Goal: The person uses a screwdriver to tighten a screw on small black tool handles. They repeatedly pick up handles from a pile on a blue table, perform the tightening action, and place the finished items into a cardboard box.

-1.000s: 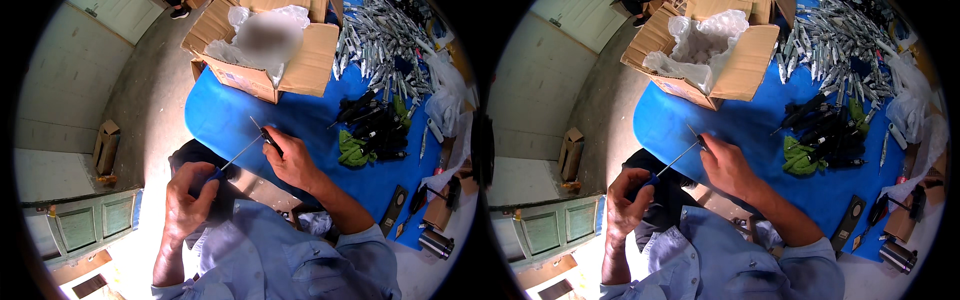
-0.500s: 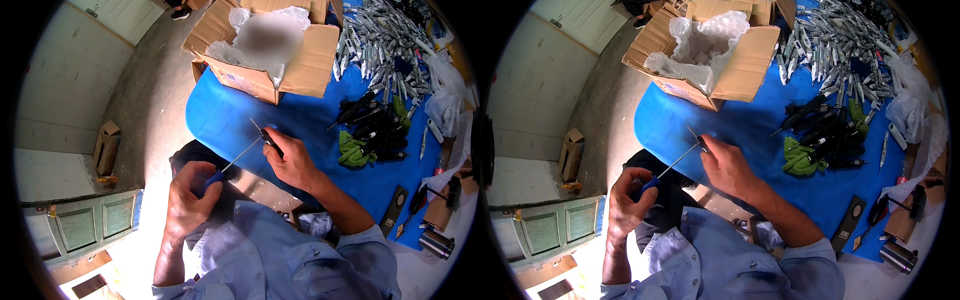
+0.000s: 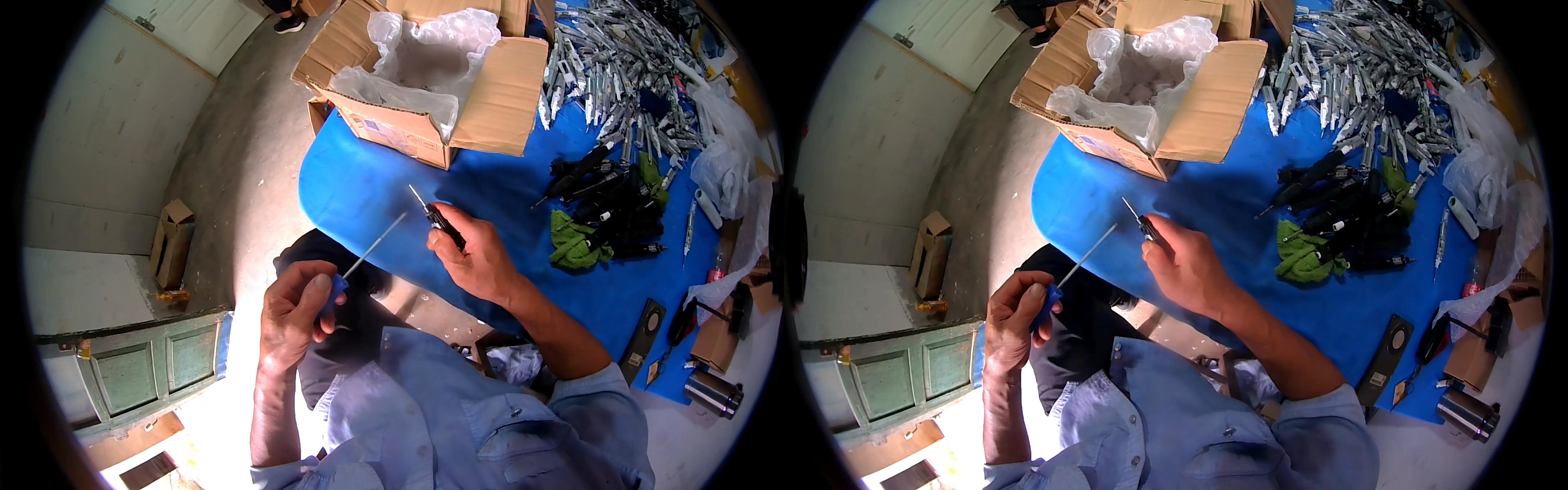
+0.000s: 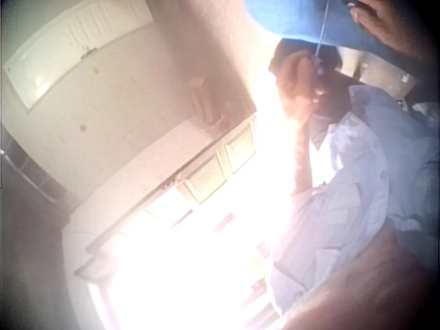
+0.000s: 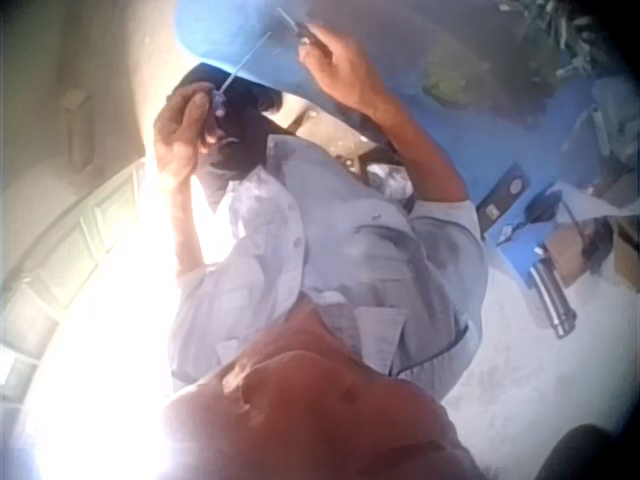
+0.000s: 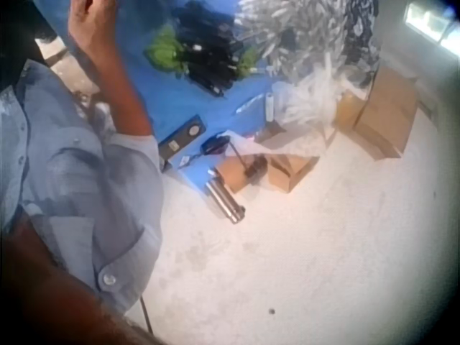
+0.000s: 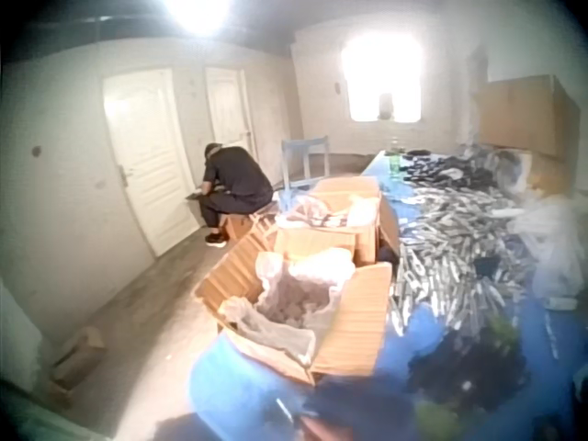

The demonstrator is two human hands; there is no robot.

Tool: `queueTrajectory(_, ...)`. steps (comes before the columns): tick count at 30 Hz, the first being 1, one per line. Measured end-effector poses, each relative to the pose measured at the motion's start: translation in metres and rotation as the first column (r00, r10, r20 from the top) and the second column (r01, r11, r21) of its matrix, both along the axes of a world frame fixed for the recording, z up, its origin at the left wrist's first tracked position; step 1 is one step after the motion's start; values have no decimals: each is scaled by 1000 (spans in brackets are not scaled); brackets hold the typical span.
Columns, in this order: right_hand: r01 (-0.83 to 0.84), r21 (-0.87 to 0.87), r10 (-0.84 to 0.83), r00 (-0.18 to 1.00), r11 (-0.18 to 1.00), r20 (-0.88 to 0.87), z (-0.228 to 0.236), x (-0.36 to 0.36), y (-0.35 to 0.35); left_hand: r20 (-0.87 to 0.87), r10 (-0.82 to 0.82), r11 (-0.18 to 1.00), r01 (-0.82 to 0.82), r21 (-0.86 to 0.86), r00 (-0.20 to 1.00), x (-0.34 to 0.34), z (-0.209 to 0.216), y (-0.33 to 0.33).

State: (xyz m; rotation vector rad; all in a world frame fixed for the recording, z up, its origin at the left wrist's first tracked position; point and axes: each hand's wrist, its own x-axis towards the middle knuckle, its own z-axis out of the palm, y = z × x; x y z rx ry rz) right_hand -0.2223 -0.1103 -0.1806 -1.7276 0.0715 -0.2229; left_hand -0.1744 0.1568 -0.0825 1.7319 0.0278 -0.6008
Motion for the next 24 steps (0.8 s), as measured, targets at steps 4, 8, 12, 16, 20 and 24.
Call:
queueTrajectory(4, -19, 28, 22, 995, 999, -100, 4, 0, -3, 69, -5, 993, -3, 118, 998, 4, -7, -10)
queueTrajectory(8, -33, 142, 51, 991, 989, -124, 0, -1, -5, 133, -32, 992, 15, 126, 991, 1, -12, -16)
queueTrajectory(12, -49, 305, 94, 986, 951, -135, 1, 0, -9, 115, -41, 993, 28, 111, 993, -6, -4, -14)
queueTrajectory(16, -74, 478, 172, 971, 875, -165, 3, 0, -15, 266, -76, 986, 33, 163, 961, -13, -9, -15)
queueTrajectory(20, -69, 470, 165, 972, 880, -166, 5, -1, -14, 406, -194, 964, 97, 247, 893, -20, -8, -21)
queueTrajectory(24, -76, 464, 188, 961, 883, -200, 10, 0, -16, 482, -259, 943, 110, 315, 837, -22, 6, -30)
